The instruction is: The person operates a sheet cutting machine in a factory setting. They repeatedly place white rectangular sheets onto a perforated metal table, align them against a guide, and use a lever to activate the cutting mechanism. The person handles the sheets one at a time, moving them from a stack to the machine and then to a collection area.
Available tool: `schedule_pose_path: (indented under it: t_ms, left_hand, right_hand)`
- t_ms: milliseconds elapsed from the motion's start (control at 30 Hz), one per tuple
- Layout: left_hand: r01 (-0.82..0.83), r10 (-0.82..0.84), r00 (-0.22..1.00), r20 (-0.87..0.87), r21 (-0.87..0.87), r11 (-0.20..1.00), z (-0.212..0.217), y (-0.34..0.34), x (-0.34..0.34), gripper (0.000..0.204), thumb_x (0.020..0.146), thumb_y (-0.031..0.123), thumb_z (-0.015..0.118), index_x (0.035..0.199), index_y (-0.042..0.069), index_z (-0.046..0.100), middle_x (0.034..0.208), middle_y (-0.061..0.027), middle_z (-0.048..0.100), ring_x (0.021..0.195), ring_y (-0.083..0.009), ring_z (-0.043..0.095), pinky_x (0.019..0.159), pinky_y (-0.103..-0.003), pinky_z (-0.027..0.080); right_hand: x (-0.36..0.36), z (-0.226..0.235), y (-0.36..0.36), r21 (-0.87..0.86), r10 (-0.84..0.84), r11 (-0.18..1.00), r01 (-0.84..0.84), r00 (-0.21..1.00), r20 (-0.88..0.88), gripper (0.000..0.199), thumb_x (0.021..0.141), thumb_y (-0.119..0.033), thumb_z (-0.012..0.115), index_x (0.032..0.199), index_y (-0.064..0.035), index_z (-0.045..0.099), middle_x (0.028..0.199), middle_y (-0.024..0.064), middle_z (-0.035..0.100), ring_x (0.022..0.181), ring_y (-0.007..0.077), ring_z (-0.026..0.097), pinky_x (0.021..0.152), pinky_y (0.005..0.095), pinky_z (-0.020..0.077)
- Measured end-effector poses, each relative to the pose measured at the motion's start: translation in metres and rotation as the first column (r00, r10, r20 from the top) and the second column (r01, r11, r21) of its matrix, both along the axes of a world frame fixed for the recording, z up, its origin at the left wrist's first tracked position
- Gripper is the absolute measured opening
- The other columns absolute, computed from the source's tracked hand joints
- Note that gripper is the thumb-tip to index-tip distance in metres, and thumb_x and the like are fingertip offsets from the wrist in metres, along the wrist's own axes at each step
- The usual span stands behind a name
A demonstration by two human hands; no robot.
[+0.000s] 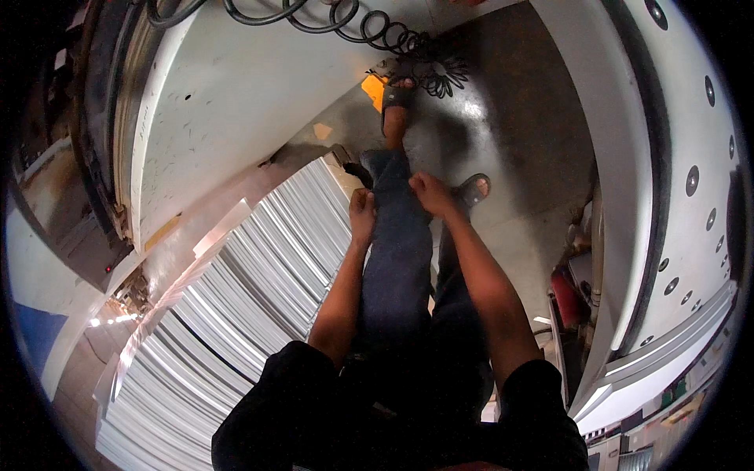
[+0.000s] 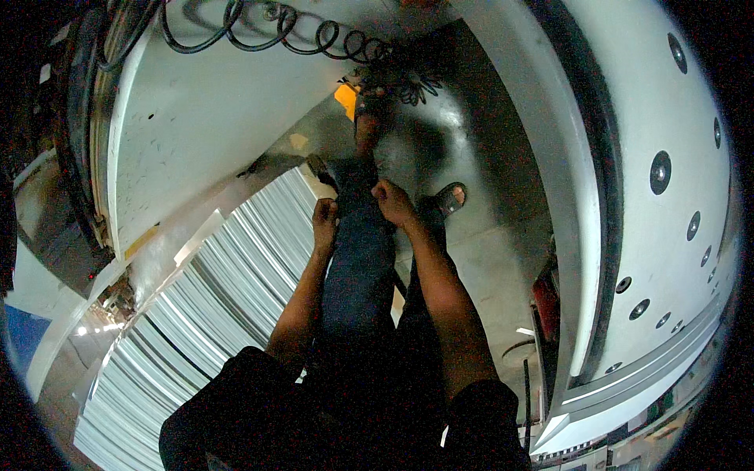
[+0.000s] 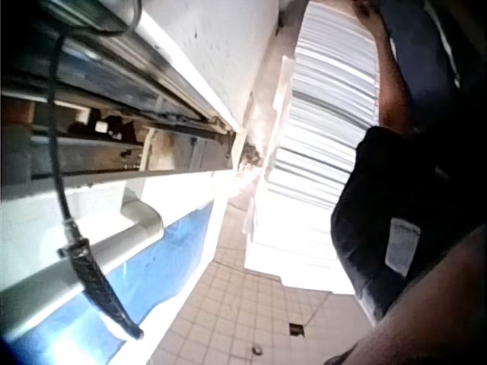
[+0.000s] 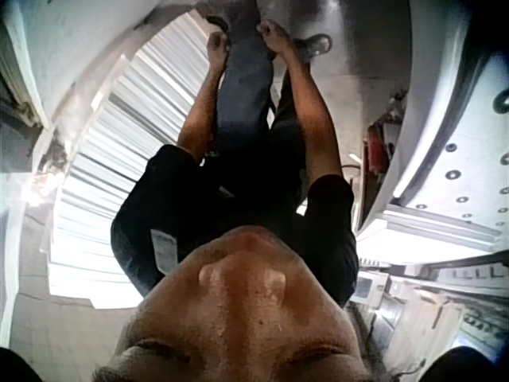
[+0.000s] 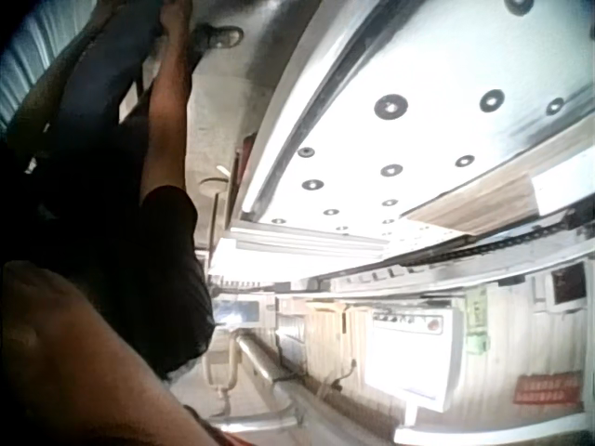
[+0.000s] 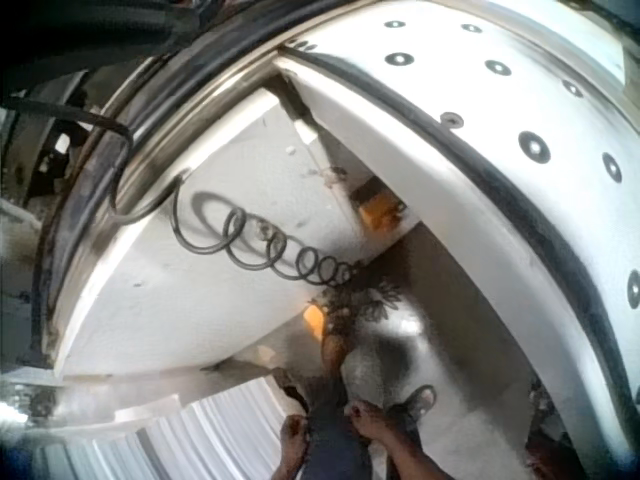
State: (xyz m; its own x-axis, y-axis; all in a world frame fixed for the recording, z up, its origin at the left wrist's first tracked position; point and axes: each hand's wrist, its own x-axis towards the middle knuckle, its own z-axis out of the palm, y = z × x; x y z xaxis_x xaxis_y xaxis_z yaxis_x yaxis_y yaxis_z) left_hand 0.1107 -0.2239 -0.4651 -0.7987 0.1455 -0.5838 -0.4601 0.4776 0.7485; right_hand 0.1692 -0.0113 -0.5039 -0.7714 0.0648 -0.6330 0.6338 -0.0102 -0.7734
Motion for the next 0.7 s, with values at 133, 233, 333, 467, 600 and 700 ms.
schedule_pose_path:
  t_ms: [133,233,333,467,600,700]
  left_hand:
    - [0.082,-0.096,0.976,0.197,0.079,0.993,0.034,-0.001,-0.006,0.015,0.104,0.023,0.056,0.099,0.009,0.057,0.082,0.0058,0.05,0.075,-0.0054,0.045,0.067,-0.023,0.038]
    - [0.147,-0.154,0.929,0.336,0.047,0.988,0.048,-0.006,-0.011,0.026,0.103,0.034,0.056,0.092,0.011,0.06,0.078,0.0072,0.051,0.07,-0.0057,0.045,0.061,-0.024,0.037]
    - [0.305,-0.297,0.844,0.446,0.056,0.951,0.086,-0.009,-0.008,0.039,0.102,0.042,0.054,0.084,0.009,0.064,0.073,0.0062,0.055,0.064,-0.0061,0.045,0.053,-0.025,0.034]
    - [0.092,-0.146,0.911,0.385,0.155,0.984,0.105,-0.009,0.007,0.039,0.1,0.042,0.059,0.083,0.007,0.063,0.068,0.0049,0.051,0.061,-0.0071,0.044,0.056,-0.025,0.033]
    - [-0.002,0.013,0.977,0.215,-0.053,0.999,0.063,-0.001,0.011,0.041,0.099,0.04,0.062,0.121,0.006,0.066,0.093,-0.0084,0.069,0.075,-0.015,0.061,0.071,-0.031,0.05]
    - [0.217,-0.164,0.949,0.268,-0.178,0.96,0.058,0.012,-0.006,0.047,0.097,0.039,0.065,0.13,0.004,0.064,0.116,-0.016,0.07,0.095,-0.0231,0.068,0.086,-0.037,0.052]
  right_hand:
    - [0.018,0.008,-0.009,0.018,-0.15,0.988,0.152,0.984,-0.092,0.02,0.103,-0.023,0.052,0.102,-0.0026,0.054,0.093,0.0154,0.06,0.087,0.0283,0.06,0.083,0.0398,0.048]
    - [0.032,0.031,-0.005,-0.029,-0.127,0.992,0.124,0.983,-0.13,0.023,0.106,-0.024,0.049,0.105,-0.0019,0.054,0.091,0.0145,0.058,0.085,0.0261,0.058,0.083,0.038,0.0471]
    - [0.055,0.098,-0.01,-0.101,-0.058,0.994,0.042,0.986,-0.156,0.021,0.106,-0.023,0.051,0.105,-0.0019,0.054,0.094,0.0126,0.057,0.086,0.0248,0.058,0.083,0.0382,0.048]
    - [0.098,0.107,-0.03,-0.209,-0.29,0.942,0.263,0.951,-0.109,0.023,0.106,-0.027,0.054,0.109,-0.0043,0.054,0.097,0.007,0.058,0.085,0.0197,0.059,0.076,0.0352,0.0499]
    - [0.085,0.084,-0.017,-0.118,-0.294,0.942,0.314,0.943,0.158,0.039,0.103,-0.035,0.057,0.129,-0.0053,0.056,0.11,0.0089,0.066,0.081,0.016,0.065,0.071,0.0318,0.0545]
    - [0.047,0.079,0.001,-0.133,-0.184,0.961,0.243,0.919,0.349,0.053,0.1,-0.041,0.06,0.139,-0.0056,0.051,0.124,0.0157,0.064,0.092,0.0242,0.069,0.08,0.0361,0.055]
